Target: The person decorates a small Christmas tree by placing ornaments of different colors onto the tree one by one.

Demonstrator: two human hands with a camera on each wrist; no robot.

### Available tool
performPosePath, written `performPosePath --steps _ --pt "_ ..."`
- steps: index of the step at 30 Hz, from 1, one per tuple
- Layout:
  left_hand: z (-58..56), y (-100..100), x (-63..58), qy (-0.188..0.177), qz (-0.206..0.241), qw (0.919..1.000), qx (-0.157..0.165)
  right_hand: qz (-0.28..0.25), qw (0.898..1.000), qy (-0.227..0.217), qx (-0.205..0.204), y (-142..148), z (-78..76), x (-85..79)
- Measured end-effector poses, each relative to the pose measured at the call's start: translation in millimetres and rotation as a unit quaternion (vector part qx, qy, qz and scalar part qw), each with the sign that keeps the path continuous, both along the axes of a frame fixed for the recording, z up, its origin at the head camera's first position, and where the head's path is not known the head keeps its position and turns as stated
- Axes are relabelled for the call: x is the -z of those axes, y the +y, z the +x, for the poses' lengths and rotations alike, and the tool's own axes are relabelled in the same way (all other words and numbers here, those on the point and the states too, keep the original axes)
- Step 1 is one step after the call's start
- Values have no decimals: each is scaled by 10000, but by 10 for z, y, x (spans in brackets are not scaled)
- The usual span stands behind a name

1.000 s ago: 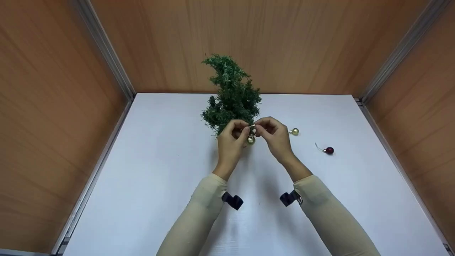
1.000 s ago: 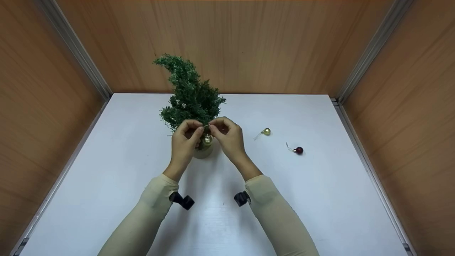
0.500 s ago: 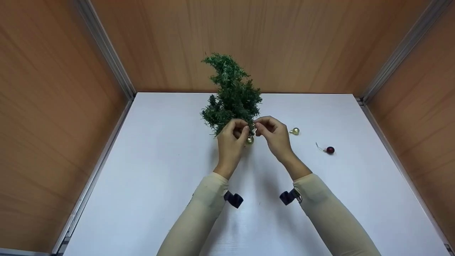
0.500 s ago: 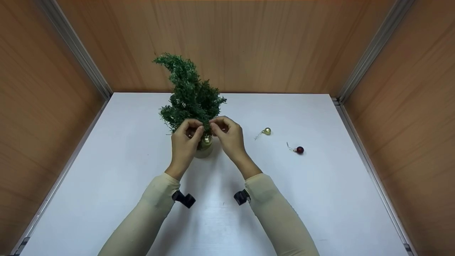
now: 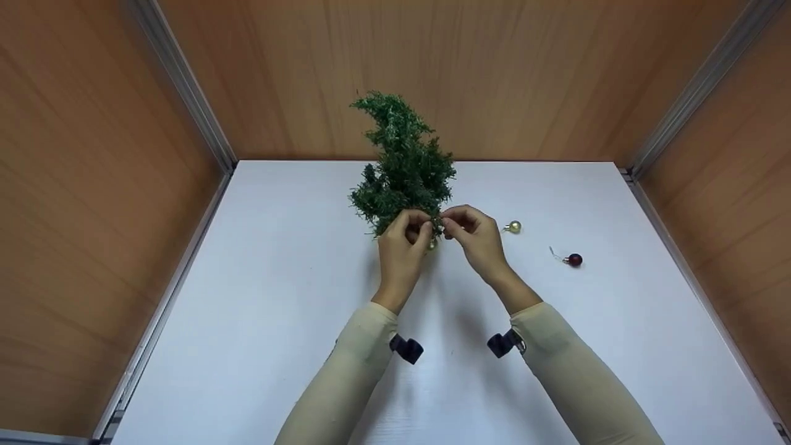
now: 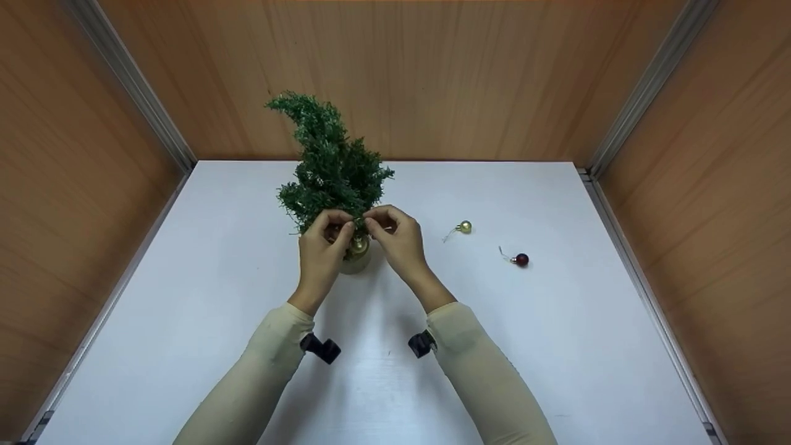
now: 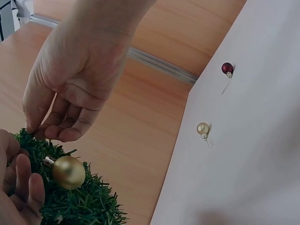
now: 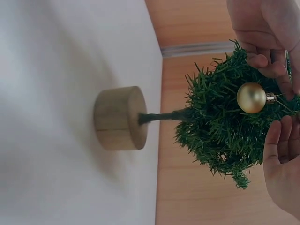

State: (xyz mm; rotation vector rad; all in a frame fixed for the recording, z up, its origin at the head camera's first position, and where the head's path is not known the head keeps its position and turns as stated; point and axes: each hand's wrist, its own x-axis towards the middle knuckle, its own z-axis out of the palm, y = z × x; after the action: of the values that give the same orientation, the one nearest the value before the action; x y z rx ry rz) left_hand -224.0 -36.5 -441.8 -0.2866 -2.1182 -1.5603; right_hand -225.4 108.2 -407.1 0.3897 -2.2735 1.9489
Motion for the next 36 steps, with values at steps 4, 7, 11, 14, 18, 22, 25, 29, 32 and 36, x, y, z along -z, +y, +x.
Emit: performPosePath --steps 4,7,11,14,18,22,25,29,32,36 --pt "4 -6 12 47 -36 10000 4 33 10000 32 -7 2 5 8" --pt "13 -13 28 81 -91 9999 -21 82 10000 1 -13 3 17 11" --pt "21 -20 44 100 -150 9998 -49 96 9999 -47 -32 2 30 13" --pt "26 -28 44 127 -134 9998 -21 49 10000 -27 -51 1 33 13" --pt "51 -51 40 148 -36 9999 36 10 10000 18 -55 4 33 16" --pt "83 -82 59 152 38 9999 52 -31 10000 29 -57 7 35 16" --pt "101 -108 77 182 30 9998 27 -52 9999 66 -56 6 38 16" --pt "126 -148 88 218 33 9997 -64 -56 9999 124 -58 5 40 18" --pt "156 -174 88 205 79 9997 -132 -86 9998 140 -62 9 44 21" --pt "201 -198 96 129 186 9997 -134 -128 9998 168 -40 15 47 24"
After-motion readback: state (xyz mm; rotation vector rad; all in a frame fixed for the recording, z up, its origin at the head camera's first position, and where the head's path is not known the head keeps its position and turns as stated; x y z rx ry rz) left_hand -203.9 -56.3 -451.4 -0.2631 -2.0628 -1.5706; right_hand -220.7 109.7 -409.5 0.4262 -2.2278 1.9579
